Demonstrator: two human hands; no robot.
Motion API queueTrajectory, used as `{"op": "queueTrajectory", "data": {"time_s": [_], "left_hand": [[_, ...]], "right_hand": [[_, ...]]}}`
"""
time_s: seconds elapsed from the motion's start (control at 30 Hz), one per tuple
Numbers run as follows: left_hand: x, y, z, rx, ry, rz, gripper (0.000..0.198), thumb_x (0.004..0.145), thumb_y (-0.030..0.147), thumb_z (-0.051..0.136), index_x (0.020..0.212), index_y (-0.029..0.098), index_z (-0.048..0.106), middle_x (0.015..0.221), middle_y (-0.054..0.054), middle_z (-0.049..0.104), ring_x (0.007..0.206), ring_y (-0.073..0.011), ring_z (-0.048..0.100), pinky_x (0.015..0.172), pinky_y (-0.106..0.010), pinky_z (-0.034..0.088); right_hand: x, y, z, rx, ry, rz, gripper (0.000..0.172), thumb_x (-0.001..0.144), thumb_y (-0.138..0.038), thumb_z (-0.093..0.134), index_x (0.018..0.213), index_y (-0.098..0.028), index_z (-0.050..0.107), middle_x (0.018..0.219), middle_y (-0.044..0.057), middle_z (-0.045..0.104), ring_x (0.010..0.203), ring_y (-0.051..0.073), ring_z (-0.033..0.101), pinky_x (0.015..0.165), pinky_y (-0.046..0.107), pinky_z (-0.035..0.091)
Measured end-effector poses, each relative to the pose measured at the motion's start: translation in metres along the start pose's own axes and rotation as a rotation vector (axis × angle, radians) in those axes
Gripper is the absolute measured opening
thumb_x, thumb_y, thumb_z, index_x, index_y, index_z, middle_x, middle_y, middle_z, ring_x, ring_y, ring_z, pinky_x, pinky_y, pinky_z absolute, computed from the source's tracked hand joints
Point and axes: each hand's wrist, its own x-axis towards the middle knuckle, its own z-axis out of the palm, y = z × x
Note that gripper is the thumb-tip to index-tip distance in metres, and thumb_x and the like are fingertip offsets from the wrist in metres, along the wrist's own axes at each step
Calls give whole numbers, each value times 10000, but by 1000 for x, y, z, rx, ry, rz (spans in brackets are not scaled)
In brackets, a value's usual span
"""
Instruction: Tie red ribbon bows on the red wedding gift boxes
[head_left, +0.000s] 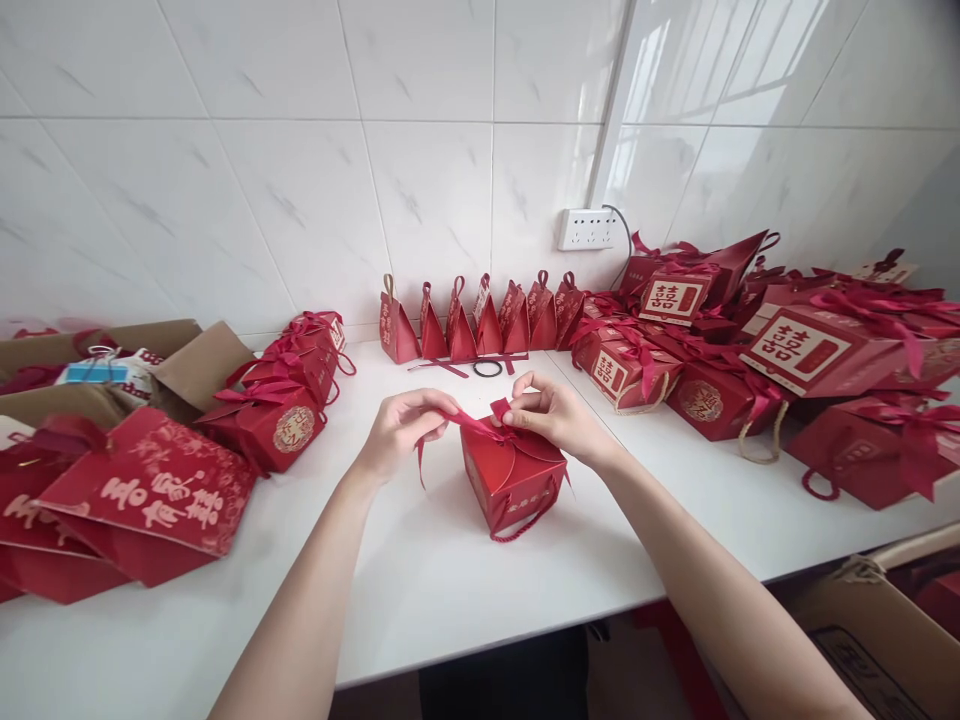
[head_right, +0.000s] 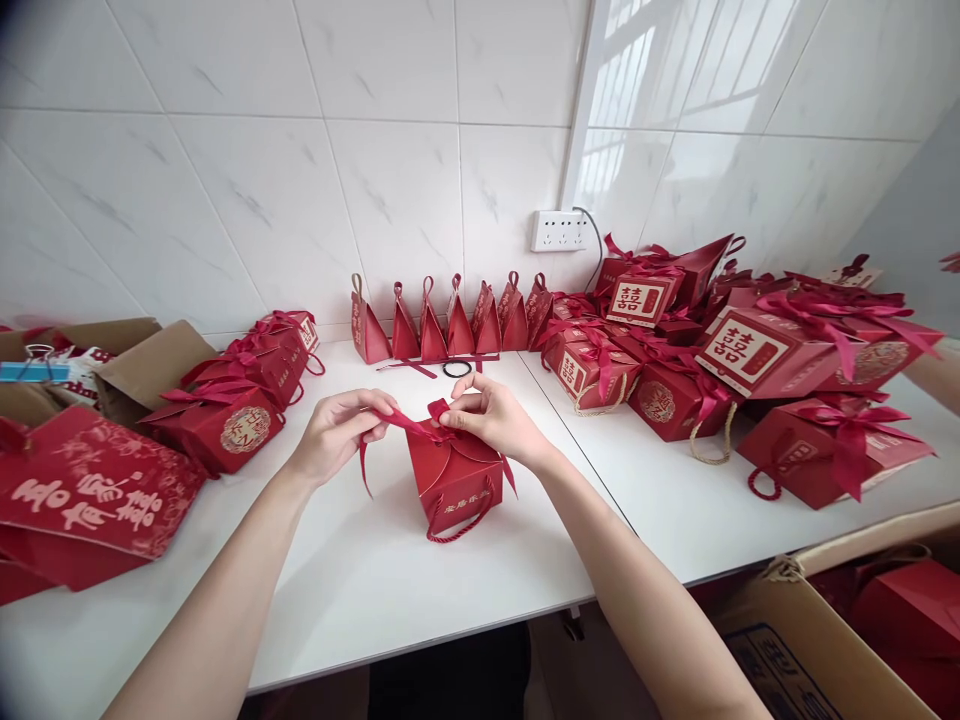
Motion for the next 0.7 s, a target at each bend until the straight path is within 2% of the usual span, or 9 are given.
{"op": "queueTrajectory", "data": {"time_s": [0.1,0.17,0.27,0.43,0.6,0.7], "left_hand": [[-1,3,-3,-33,-52,23,166,661,259,601,612,111,656,806,-87,582,653,-124,482,534,-253,344],[-1,5,-4,-3,-55,-2,249,718,318,571,573,119,610,756,-67,559,652,-124,467,559,-259,350],[0,7,-2,166,-65,-93,294,771,379,565,596,143,542,677,-15,523,625,-107,440,596,-256,357],[-3,12,5,398,-247,-255,294,740,441,607,685,157,552,633,24,506,603,-103,442,560,-234,346],[-5,14,5,439,-336,-368,308,736,448,609,664,149,582,635,11,565,575,-98,471,541,-227,358],[-5,15,5,405,-384,-389,303,742,440,609,657,151,584,625,9,578,575,-101,501,538,-223,372]], "right_hand": [[0,-2,0,-32,38,43,338,666,-329,747,914,-193,563,625,-34,666,597,115,606,574,227,432],[0,-3,0,-50,49,79,309,646,-330,758,864,-167,610,658,-7,685,621,119,615,599,234,442],[1,-4,1,-50,54,103,270,622,-331,768,768,-150,631,687,15,696,640,122,624,629,245,455],[0,-3,2,-70,57,94,253,632,-329,761,760,-152,632,691,17,697,650,122,628,639,248,459],[1,-2,2,-97,37,69,231,647,-323,748,758,-156,633,694,18,698,653,126,630,636,251,459],[1,-2,2,-112,36,62,229,649,-324,746,753,-155,631,684,17,695,650,128,630,635,253,458]]}}
